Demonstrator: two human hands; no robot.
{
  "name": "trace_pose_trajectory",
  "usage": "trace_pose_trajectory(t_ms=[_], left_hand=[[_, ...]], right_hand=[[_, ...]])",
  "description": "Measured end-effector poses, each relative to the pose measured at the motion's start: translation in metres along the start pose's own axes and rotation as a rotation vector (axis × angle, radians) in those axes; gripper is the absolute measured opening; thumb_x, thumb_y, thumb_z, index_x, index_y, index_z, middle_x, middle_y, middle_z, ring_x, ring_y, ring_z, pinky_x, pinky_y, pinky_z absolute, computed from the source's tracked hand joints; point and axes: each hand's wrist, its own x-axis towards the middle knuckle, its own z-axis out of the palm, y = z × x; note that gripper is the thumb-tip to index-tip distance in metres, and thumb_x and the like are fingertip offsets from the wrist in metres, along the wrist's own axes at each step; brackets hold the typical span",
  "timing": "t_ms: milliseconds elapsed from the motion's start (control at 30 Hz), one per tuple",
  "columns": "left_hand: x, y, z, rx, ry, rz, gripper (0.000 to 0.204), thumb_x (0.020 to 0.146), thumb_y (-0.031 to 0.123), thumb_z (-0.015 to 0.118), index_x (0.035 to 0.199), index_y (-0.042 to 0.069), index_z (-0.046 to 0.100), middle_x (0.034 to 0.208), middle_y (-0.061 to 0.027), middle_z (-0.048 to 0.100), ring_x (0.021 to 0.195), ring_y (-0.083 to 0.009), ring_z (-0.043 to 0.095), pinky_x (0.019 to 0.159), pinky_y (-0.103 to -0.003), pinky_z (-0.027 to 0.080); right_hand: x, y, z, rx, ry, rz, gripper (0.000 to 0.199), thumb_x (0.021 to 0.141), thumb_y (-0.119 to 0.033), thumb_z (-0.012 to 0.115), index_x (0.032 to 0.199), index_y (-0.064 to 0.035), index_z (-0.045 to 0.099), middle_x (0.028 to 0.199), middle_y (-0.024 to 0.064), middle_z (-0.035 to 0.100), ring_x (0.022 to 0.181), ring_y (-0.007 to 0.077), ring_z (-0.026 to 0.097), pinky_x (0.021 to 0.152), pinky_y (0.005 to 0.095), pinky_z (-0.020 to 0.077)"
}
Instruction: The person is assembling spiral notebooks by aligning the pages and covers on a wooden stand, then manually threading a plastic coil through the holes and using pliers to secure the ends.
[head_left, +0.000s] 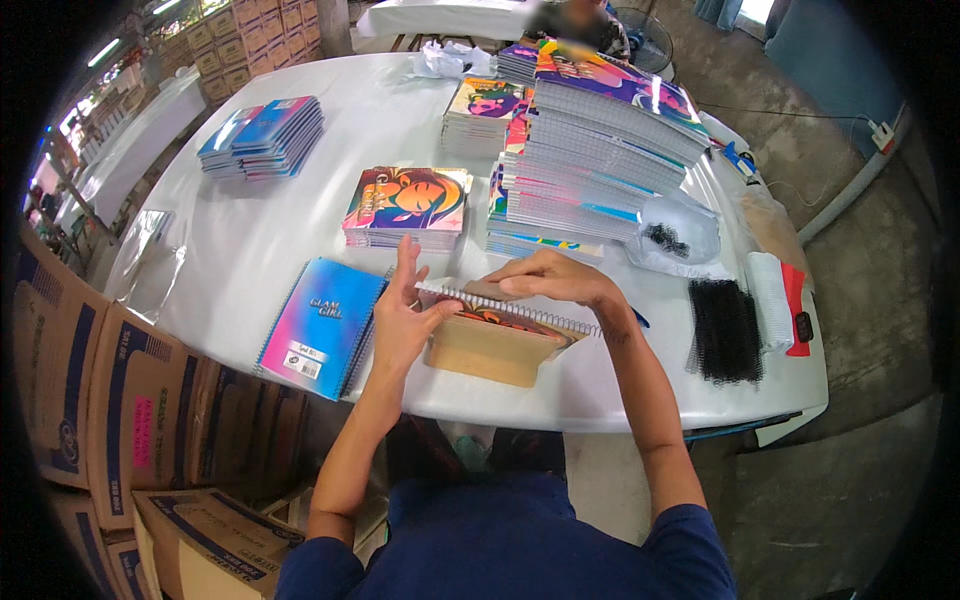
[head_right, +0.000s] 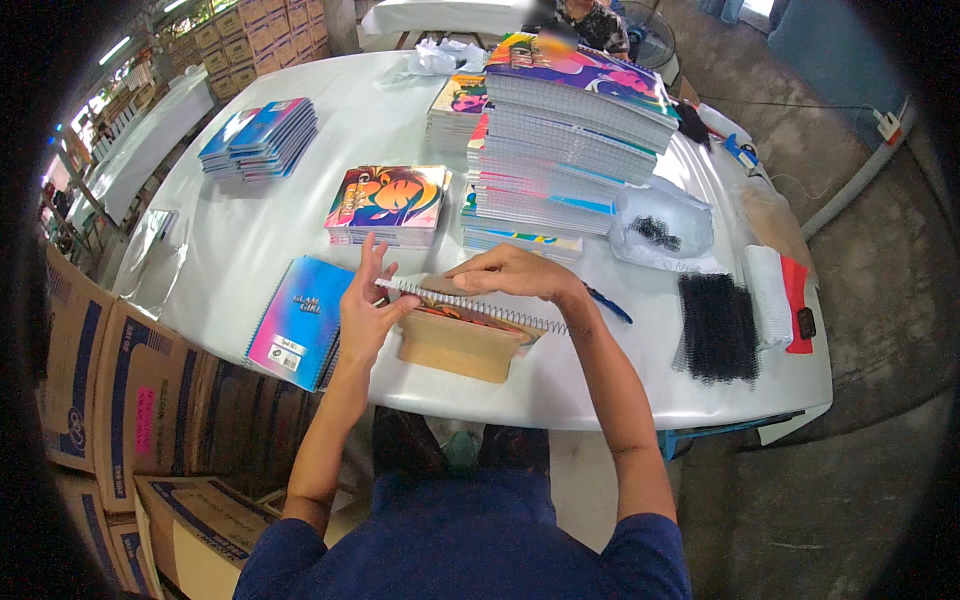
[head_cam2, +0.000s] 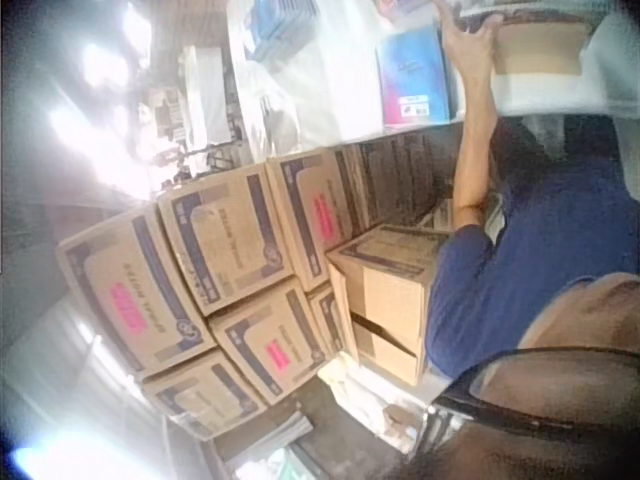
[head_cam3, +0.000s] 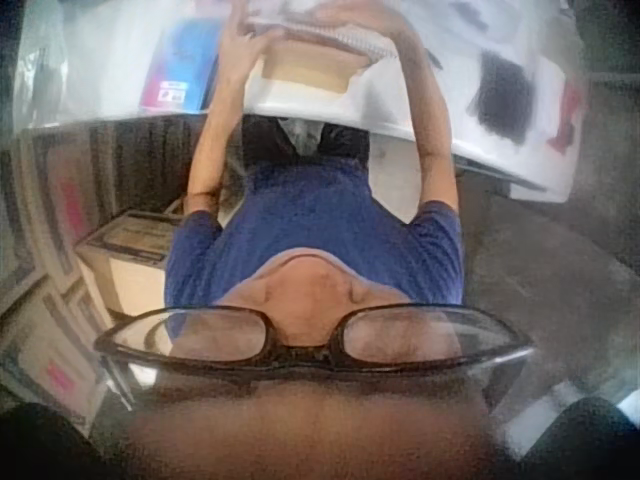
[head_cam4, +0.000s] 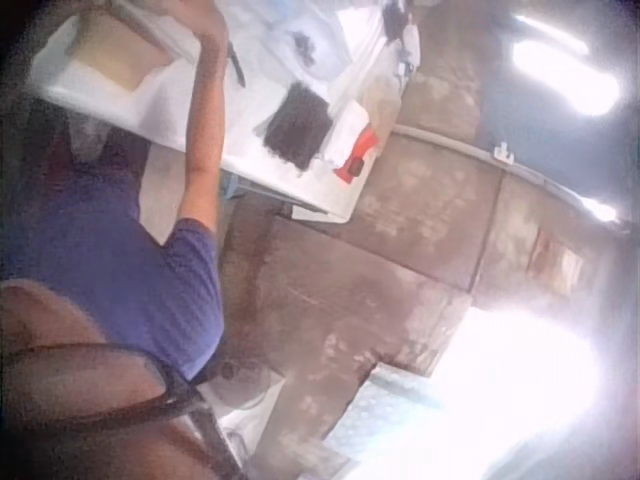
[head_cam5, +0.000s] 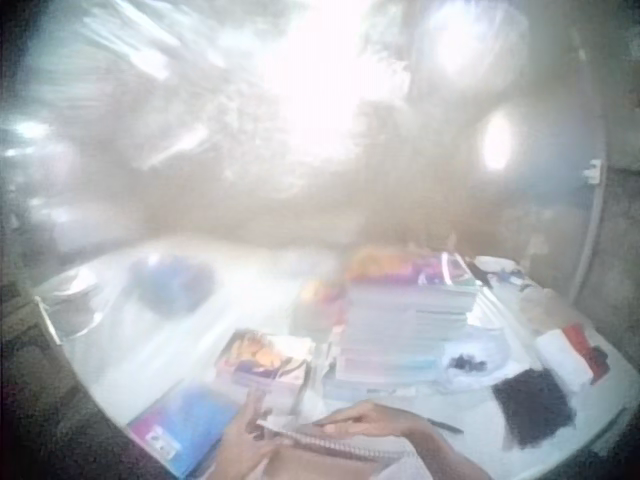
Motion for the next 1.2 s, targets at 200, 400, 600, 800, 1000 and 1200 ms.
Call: trace_pose_trajectory(t_ms=[200,400,600,800,1000,1200], left_hand=[[0.0,-0.005,-0.004,-0.126,0.031,-0.025,0.105,0.069,0.004,0.083,0.153,0.015,0.021,0.151,-0.0205,0.033,0.133,-0.0365,0.041,0.099,-0.039,0.047],[0.001,-0.005,-0.007,-0.185,0.015,-0.055,0.102,0.07,0.002,0.081,0.153,0.014,0.022,0.152,-0.0202,0.031,0.133,-0.0371,0.041,0.101,-0.039,0.046],[0.007,-0.011,-0.022,-0.209,-0.154,-0.119,0.093,0.076,0.009,0.079,0.152,0.012,0.025,0.154,-0.0168,0.029,0.133,-0.0367,0.041,0.101,-0.038,0.043],[0.02,-0.006,-0.027,-0.136,-0.379,-0.042,0.083,0.083,0.046,0.07,0.147,0.007,0.035,0.15,-0.0108,0.038,0.134,-0.0309,0.042,0.105,-0.036,0.038],[0.025,-0.005,-0.031,-0.131,-0.48,-0.034,0.08,0.082,0.06,0.064,0.133,0.0,0.053,0.142,-0.0131,0.049,0.132,-0.0307,0.046,0.109,-0.041,0.033],[0.022,-0.013,-0.04,-0.146,-0.541,-0.051,0.077,0.083,0.062,0.063,0.13,0.001,0.057,0.141,-0.0138,0.05,0.134,-0.0227,0.043,0.11,-0.035,0.031]], right_hand=[[0.006,-0.004,0.003,-0.077,-0.02,-0.003,0.048,0.09,-0.04,0.064,0.118,-0.0008,0.066,0.109,0.0108,0.069,0.099,0.0185,0.062,0.084,0.0315,0.0482],[0.017,-0.008,0.006,0.08,-0.032,-0.016,0.049,0.09,-0.044,0.063,0.117,-0.0032,0.068,0.107,0.0126,0.07,0.096,0.0191,0.063,0.084,0.0324,0.0484],[0.019,0.007,0.007,-0.28,0.006,0.152,0.049,0.09,-0.044,0.062,0.116,-0.0032,0.068,0.107,0.0136,0.071,0.098,0.02,0.064,0.087,0.0316,0.0482],[-0.005,0.065,-0.002,-0.634,0.158,0.063,0.044,0.086,-0.042,0.066,0.113,-0.0078,0.069,0.112,0.0183,0.067,0.105,0.0313,0.063,0.091,0.0377,0.0484],[-0.045,0.061,-0.014,-0.531,0.366,0.03,0.044,0.084,-0.039,0.071,0.113,-0.006,0.068,0.125,0.0167,0.059,0.11,0.0273,0.058,0.093,0.0361,0.046],[-0.046,-0.055,0.049,-0.744,0.572,-0.243,0.028,0.082,-0.025,0.072,0.098,-0.002,0.067,0.099,0.0109,0.066,0.094,0.027,0.062,0.083,0.0391,0.0465]])
